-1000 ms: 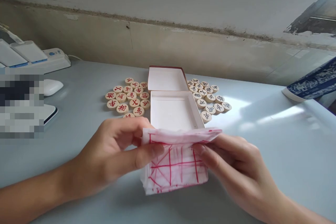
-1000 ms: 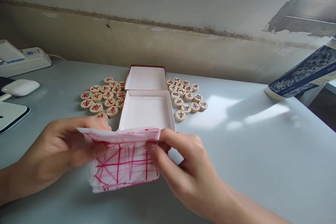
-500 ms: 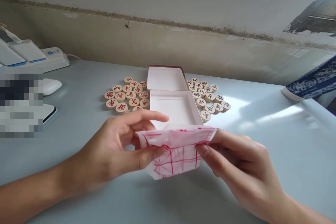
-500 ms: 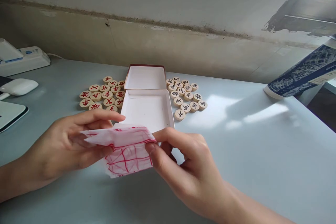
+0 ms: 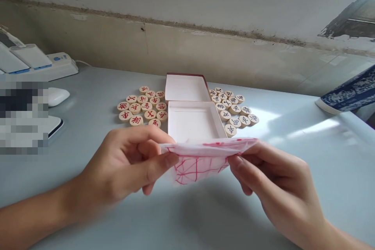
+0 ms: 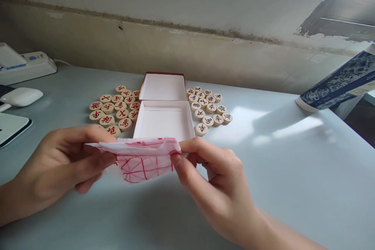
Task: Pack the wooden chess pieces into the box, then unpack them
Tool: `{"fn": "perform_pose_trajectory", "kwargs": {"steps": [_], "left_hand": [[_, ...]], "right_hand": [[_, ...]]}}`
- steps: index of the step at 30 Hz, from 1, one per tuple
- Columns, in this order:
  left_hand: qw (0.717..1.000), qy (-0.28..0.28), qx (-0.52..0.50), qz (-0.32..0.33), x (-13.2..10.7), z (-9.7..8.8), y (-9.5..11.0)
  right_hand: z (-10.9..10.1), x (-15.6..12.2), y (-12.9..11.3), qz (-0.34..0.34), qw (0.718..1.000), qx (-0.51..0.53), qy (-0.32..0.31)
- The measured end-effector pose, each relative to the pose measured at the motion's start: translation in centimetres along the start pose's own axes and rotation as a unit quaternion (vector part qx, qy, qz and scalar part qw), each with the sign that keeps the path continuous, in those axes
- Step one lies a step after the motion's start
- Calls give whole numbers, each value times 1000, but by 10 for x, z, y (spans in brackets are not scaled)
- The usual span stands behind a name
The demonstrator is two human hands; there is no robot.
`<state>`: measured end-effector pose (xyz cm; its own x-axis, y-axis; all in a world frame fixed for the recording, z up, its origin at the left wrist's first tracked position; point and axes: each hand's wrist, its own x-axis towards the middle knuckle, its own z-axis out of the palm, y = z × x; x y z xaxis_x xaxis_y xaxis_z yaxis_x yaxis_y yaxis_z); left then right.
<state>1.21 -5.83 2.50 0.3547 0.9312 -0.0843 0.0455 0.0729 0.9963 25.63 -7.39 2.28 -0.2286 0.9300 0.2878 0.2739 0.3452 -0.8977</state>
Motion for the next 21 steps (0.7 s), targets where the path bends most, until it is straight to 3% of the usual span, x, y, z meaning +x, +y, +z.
{"fn": "perform_pose_trajectory", "kwargs": {"steps": [4, 11, 15, 21], "left_hand": [[997, -62, -27, -28, 0, -2, -2], [993, -93, -72, -25, -4, -7, -5], [991, -90, -89, 37, -2, -6, -3], [987, -39, -85, 133, 4, -4, -2]], "right_hand": [[-1, -1, -1, 3, 1000, 9, -2], [0, -1, 0, 1, 999, 50, 2], [-1, -2, 3, 3, 998, 63, 6], [-4, -4, 2, -17, 999, 38, -1]]}}
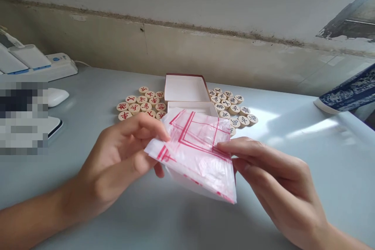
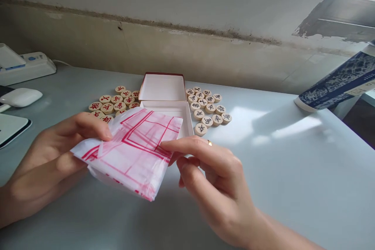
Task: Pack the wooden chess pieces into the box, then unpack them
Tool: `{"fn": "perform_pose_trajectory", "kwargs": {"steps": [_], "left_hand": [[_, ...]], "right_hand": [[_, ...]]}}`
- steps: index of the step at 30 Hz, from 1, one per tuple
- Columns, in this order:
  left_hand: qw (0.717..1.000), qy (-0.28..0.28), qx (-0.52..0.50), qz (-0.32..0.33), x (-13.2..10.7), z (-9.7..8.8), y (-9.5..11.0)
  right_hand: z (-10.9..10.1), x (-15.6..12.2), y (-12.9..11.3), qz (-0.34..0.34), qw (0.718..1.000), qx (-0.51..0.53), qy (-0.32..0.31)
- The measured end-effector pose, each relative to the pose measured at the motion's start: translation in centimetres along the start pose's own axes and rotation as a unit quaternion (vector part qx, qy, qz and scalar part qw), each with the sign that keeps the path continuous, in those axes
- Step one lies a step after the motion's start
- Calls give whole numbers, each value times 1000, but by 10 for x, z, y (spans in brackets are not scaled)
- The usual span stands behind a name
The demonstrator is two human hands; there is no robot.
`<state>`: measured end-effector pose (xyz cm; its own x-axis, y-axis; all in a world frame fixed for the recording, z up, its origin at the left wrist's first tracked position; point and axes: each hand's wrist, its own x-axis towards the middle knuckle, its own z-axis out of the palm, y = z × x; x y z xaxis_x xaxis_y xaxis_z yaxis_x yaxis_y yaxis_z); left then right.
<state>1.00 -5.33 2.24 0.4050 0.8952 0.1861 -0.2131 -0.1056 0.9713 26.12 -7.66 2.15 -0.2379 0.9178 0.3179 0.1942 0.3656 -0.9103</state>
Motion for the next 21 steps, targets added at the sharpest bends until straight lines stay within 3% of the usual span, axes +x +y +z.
{"fn": "perform_pose_trajectory", "kwargs": {"steps": [11, 21], "left_hand": [[994, -27, 66, -82, 0, -1, 4], [978, -24, 200, -60, -8, -1, 8]], "right_hand": [[3, 1, 0, -24, 999, -38, -11], [8, 2, 0, -54, 987, -149, -32]]}}
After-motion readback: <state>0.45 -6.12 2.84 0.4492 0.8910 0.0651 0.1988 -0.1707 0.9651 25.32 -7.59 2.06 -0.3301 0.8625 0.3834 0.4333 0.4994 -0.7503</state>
